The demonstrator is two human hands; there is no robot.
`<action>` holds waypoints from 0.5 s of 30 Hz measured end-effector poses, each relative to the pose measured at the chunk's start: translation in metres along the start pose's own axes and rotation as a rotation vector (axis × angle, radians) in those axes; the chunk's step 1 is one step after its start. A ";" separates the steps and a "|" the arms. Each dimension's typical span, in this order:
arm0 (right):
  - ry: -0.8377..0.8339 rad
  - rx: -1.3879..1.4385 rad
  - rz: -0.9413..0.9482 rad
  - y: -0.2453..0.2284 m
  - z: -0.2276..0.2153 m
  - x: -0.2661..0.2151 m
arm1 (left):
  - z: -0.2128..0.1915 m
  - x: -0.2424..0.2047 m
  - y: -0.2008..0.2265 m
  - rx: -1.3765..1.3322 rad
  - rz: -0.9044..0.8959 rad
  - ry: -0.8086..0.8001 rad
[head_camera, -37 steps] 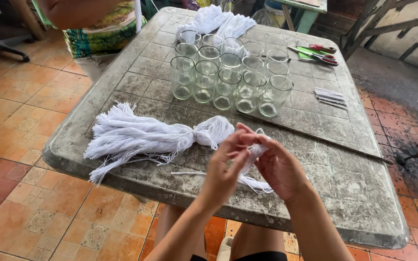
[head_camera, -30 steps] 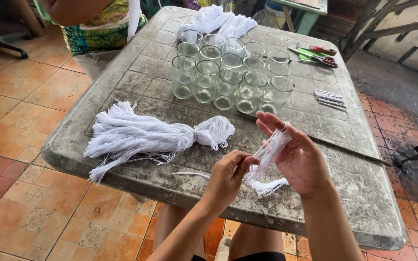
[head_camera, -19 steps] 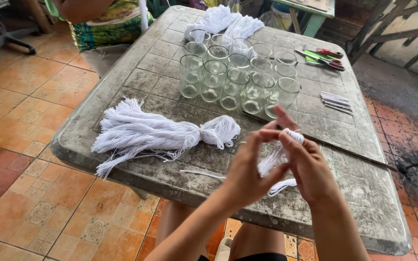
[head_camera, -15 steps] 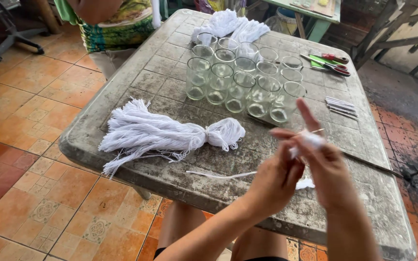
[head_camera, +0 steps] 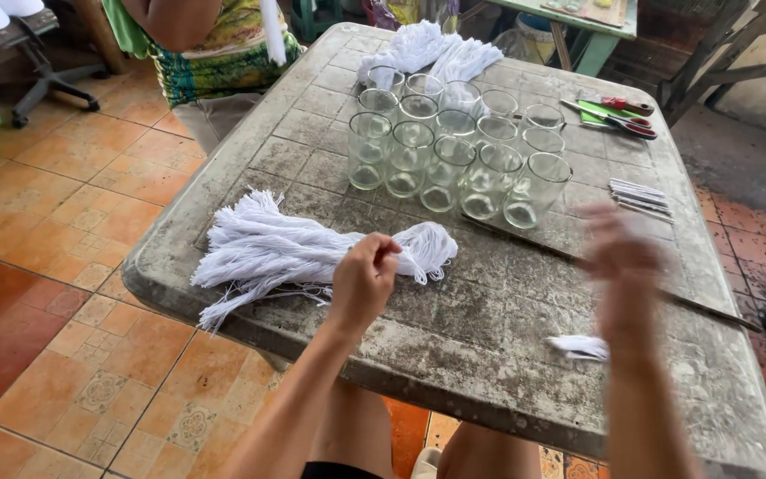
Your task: Tying string around bundles of white yarn to secure them on a workshop table
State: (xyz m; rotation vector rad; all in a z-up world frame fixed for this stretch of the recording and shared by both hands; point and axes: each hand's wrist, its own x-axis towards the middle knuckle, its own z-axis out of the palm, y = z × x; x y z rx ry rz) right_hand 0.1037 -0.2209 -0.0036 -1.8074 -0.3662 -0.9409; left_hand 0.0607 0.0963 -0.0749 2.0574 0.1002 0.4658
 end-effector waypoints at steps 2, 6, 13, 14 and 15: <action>-0.406 0.309 0.495 -0.051 0.071 -0.026 | 0.029 0.023 -0.033 0.064 0.200 0.112; -0.493 0.326 0.622 -0.006 0.125 -0.069 | 0.037 0.027 -0.053 0.265 0.302 0.211; -0.559 0.051 0.590 0.038 0.152 -0.075 | 0.032 0.023 -0.047 0.101 0.285 0.232; -0.572 -0.015 0.593 0.038 0.151 -0.075 | 0.034 0.023 -0.050 0.105 0.279 0.237; -0.572 -0.017 0.596 0.036 0.149 -0.076 | 0.032 0.021 -0.050 0.104 0.276 0.234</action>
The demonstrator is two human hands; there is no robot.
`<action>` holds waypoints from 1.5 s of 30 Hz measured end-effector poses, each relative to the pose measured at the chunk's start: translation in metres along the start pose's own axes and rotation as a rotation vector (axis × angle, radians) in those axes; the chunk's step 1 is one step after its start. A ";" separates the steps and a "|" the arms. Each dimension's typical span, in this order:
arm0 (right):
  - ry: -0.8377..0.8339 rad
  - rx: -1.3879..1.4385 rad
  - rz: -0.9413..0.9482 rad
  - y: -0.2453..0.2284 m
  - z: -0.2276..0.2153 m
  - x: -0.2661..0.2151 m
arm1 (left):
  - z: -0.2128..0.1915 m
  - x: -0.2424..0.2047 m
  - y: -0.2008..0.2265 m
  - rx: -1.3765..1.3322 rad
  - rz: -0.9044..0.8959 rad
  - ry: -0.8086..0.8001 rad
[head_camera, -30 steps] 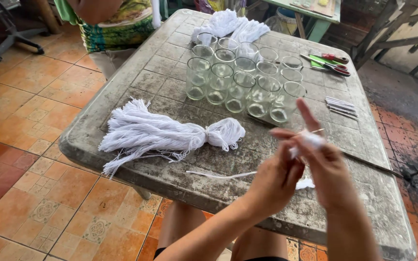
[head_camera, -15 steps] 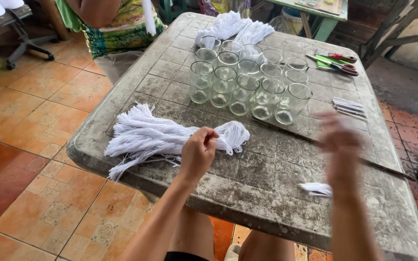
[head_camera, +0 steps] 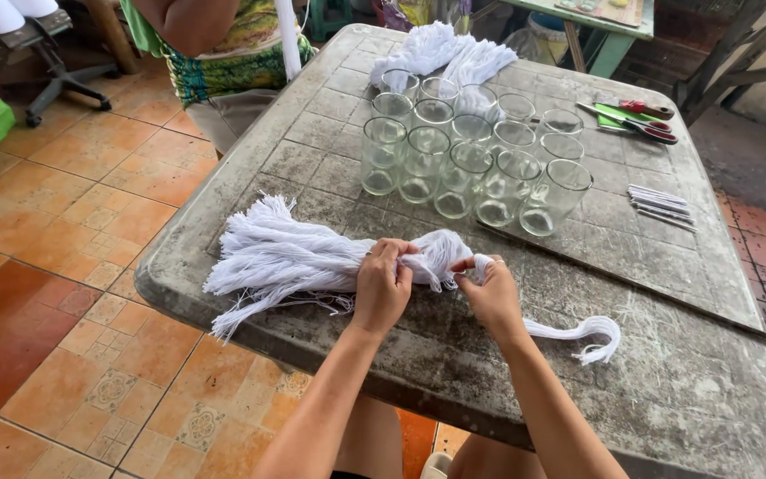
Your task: Tying string around bundles of white yarn to secure them on a workshop table
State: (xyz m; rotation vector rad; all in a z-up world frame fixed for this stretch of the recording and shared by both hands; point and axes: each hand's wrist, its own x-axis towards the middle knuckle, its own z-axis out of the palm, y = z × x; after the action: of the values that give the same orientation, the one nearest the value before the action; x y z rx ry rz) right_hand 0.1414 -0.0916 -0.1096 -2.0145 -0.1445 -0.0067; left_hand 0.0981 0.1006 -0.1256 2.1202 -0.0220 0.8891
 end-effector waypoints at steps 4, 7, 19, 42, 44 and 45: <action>0.000 -0.156 -0.007 0.005 -0.001 0.000 | -0.003 0.001 0.004 0.041 0.030 -0.015; 0.001 -0.225 -0.039 0.012 0.003 0.004 | -0.008 0.002 0.012 0.063 0.058 -0.020; -0.024 -0.313 -0.059 0.016 0.001 0.002 | 0.001 -0.008 0.027 0.239 0.336 -0.202; -0.176 0.140 0.009 0.027 -0.004 0.004 | 0.020 -0.007 0.003 0.273 0.278 -0.273; -0.219 0.380 0.146 0.011 -0.009 -0.008 | 0.024 -0.007 -0.003 0.243 0.238 -0.248; -0.222 0.381 0.145 0.010 -0.012 -0.007 | 0.025 -0.007 -0.004 0.246 0.237 -0.246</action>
State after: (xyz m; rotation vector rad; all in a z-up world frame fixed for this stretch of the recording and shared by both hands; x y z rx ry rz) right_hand 0.1361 -0.1071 -0.1141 -1.6363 -0.1297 0.3155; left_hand 0.1085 0.0840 -0.1431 2.4859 -0.3102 0.7915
